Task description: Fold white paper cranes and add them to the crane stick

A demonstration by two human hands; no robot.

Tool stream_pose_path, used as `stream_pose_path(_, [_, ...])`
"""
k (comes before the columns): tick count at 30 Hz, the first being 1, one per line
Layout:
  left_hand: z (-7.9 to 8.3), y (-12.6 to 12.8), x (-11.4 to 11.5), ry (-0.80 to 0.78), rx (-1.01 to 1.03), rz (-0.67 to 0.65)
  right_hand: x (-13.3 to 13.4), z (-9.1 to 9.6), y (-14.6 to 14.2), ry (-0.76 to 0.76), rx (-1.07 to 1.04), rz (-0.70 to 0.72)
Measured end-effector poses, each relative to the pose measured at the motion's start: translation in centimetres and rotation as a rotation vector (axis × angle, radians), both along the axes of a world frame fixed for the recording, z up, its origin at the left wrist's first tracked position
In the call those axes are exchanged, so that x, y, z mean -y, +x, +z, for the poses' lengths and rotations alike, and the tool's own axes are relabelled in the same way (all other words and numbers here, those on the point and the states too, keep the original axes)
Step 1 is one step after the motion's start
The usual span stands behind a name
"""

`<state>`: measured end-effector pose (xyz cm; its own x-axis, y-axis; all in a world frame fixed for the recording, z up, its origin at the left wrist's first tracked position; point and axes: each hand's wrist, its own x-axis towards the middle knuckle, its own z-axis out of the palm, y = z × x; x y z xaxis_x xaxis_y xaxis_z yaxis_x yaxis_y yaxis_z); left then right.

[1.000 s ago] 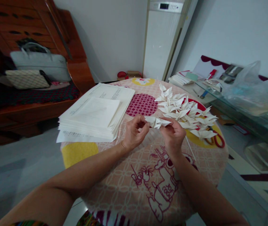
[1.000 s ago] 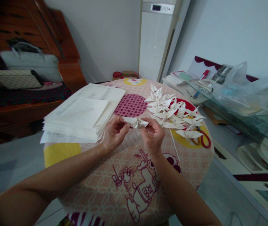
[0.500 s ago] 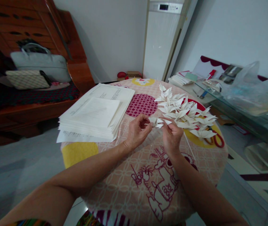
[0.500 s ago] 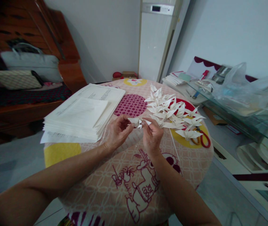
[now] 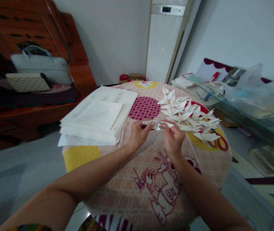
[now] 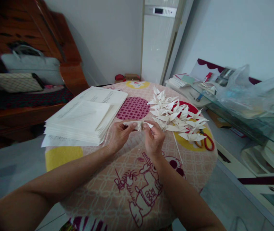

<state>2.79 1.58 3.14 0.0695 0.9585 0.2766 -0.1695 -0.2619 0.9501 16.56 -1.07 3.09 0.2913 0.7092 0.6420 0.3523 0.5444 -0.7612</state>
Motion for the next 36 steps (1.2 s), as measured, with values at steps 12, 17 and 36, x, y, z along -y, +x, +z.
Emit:
stream_pose_path(12, [-0.6,0.2,-0.8,-0.242,0.223,-0.036,-1.3,-1.7,0.2,-0.228,-0.444,0.013])
stream_pose_path(17, [-0.6,0.1,-1.1,-0.263,0.213,-0.024,-1.4,-1.5,0.1,-0.275,-0.517,0.07])
stream_pose_path(36, [-0.4,0.4,-0.4,-0.106,-0.132,0.094,-1.0,-1.4,-0.3,-0.316,-0.456,0.07])
